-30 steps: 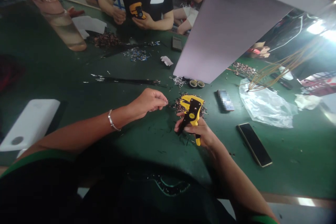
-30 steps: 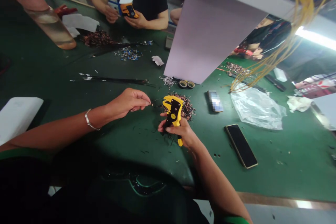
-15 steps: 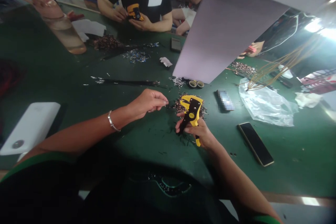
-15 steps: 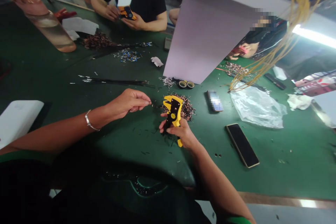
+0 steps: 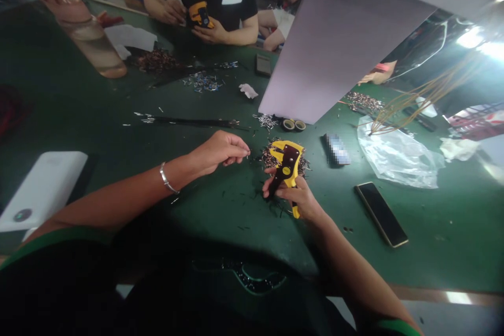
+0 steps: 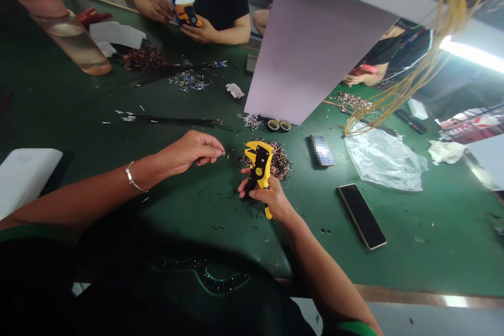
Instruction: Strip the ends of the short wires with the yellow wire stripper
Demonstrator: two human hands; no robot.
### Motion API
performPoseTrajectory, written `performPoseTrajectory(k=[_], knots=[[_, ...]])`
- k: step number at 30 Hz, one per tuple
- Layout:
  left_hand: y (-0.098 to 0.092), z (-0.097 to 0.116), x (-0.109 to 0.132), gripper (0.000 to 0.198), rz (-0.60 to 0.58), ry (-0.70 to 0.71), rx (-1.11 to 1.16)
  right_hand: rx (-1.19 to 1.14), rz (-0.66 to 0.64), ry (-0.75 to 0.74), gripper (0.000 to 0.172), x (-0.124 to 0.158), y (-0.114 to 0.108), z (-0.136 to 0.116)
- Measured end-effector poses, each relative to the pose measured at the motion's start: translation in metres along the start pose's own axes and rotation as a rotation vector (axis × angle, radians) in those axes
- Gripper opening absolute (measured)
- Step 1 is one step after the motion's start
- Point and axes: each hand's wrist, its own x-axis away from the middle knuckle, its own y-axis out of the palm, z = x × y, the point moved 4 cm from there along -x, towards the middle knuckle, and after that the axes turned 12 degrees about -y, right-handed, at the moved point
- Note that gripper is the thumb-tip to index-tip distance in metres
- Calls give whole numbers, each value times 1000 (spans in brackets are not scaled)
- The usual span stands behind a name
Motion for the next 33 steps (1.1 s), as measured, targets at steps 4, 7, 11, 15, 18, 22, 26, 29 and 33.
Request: performPoseTrajectory(k=[4,7,11,15,18,22,26,29,33], knots=[[2,6,7,12,114,66,-151,25,-26,0,50,0,1,0],[4,16,16,14,205,218,-316,31,-53,6,51,-1,0,2],[6,23,25,14,175,248,-352,14,-20,4,49,-3,-2,2],[4,21,21,11,148,154,-260,-1,17,-3,47,-3,-2,1],[3,18,17,10,135,118,-230,5,9,-1,48,-2,-1,0],[2,14,13,7,147,53,-167,1,-7,-1,48,-1,0,1],[3,12,12,6,121,28,-111,-5,11,-2,48,-2,-2,3],[3,10,13,6,105,9,-85,-13,15,-12,50,-2,-3,6],[6,8,13,6,81,-18,-77,-1,5,-7,51,-2,-5,8]])
